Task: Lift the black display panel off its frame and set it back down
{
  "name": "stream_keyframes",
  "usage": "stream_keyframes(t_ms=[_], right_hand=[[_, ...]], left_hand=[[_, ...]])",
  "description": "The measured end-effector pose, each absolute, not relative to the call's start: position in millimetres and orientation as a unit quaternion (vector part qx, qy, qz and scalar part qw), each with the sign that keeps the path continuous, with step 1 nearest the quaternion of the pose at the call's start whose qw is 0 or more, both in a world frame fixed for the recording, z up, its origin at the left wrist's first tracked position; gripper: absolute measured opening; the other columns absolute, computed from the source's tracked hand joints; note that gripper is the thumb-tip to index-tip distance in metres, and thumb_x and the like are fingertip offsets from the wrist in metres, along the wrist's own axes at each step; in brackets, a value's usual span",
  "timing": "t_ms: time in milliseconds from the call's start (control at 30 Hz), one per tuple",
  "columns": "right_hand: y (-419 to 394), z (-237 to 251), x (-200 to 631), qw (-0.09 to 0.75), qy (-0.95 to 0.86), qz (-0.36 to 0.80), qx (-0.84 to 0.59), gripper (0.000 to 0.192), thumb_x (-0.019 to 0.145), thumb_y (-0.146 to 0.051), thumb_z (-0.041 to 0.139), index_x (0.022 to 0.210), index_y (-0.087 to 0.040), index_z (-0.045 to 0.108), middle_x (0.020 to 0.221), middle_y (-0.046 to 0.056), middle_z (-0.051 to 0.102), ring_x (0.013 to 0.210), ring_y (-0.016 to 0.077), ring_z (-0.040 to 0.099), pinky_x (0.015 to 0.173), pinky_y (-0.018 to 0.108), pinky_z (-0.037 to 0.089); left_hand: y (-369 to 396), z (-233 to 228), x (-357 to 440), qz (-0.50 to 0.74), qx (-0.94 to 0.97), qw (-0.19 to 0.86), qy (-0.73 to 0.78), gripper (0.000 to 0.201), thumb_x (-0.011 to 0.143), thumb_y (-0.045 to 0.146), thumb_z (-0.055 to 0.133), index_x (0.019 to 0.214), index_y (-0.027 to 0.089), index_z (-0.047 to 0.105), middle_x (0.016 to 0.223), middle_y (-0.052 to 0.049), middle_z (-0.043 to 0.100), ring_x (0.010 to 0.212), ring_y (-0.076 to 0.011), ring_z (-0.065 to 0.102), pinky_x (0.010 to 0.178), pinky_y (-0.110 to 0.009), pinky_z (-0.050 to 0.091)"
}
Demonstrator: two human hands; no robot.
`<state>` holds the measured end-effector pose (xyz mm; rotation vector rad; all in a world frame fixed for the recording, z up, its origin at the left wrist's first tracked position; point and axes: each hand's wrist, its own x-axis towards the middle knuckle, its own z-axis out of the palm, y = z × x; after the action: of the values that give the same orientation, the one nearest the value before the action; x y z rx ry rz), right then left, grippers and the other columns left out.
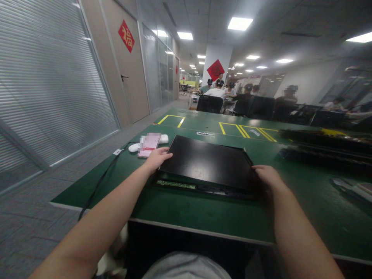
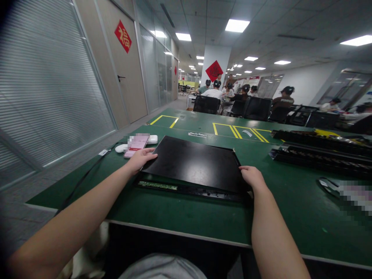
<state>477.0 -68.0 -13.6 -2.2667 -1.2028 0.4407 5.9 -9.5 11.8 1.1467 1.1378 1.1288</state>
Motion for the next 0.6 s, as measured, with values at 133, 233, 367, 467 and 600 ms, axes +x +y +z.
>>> stream_keyframes(t_ms=[133,233,367,467,600], right_hand=[[-67,-17,477,0.271,-0.463,0.182,-0.824,0.033,0.073,-0.021,0.060,0.099,-0.020,0.079,0.100,0.008,0.076,0.086,0.0221,0.070,0.076,0.029,0.053],[-66,-20,477,0.277,-0.465,0.182,-0.821,0.037,0.072,-0.018,0.059,0.103,-0.018,0.079,0.101,0.010,0.076,0.085,0.0222,0.071,0.074,0.028,0.053],[-64,-22,478,0.264,-0.464,0.164,-0.830,0.043,0.070,-0.011,0.059,0.109,-0.015,0.077,0.103,0.011,0.076,0.088,0.0223,0.070,0.076,0.028,0.053],[-62,-25,480,0.264,-0.465,0.153,-0.831,0.046,0.067,-0.005,0.058,0.108,-0.015,0.077,0.101,0.012,0.076,0.089,0.0221,0.070,0.079,0.027,0.052],[-61,-29,484,0.273,-0.462,0.159,-0.829,0.049,0.067,-0.003,0.056,0.109,-0.017,0.077,0.102,0.012,0.076,0.089,0.0225,0.070,0.080,0.029,0.053]], left_hand=[[-8,11,6,0.483,0.481,0.553,0.479,0.046,0.066,0.013,0.081,0.110,0.012,0.067,0.076,-0.006,0.077,0.071,-0.0228,0.074,0.071,-0.032,0.058],[-7,9,5,0.489,0.473,0.559,0.474,0.047,0.066,0.012,0.080,0.111,0.011,0.066,0.077,-0.006,0.077,0.067,-0.0201,0.073,0.068,-0.029,0.057],[-6,8,5,0.489,0.472,0.572,0.459,0.049,0.064,0.015,0.082,0.111,0.011,0.067,0.078,-0.006,0.077,0.067,-0.0195,0.073,0.068,-0.029,0.057],[-6,7,4,0.489,0.475,0.578,0.448,0.054,0.060,0.019,0.085,0.111,0.012,0.068,0.081,-0.007,0.078,0.071,-0.0215,0.073,0.072,-0.032,0.057],[-7,8,4,0.502,0.484,0.558,0.450,0.058,0.052,0.024,0.090,0.106,0.014,0.071,0.096,-0.010,0.078,0.089,-0.0269,0.073,0.084,-0.038,0.056]])
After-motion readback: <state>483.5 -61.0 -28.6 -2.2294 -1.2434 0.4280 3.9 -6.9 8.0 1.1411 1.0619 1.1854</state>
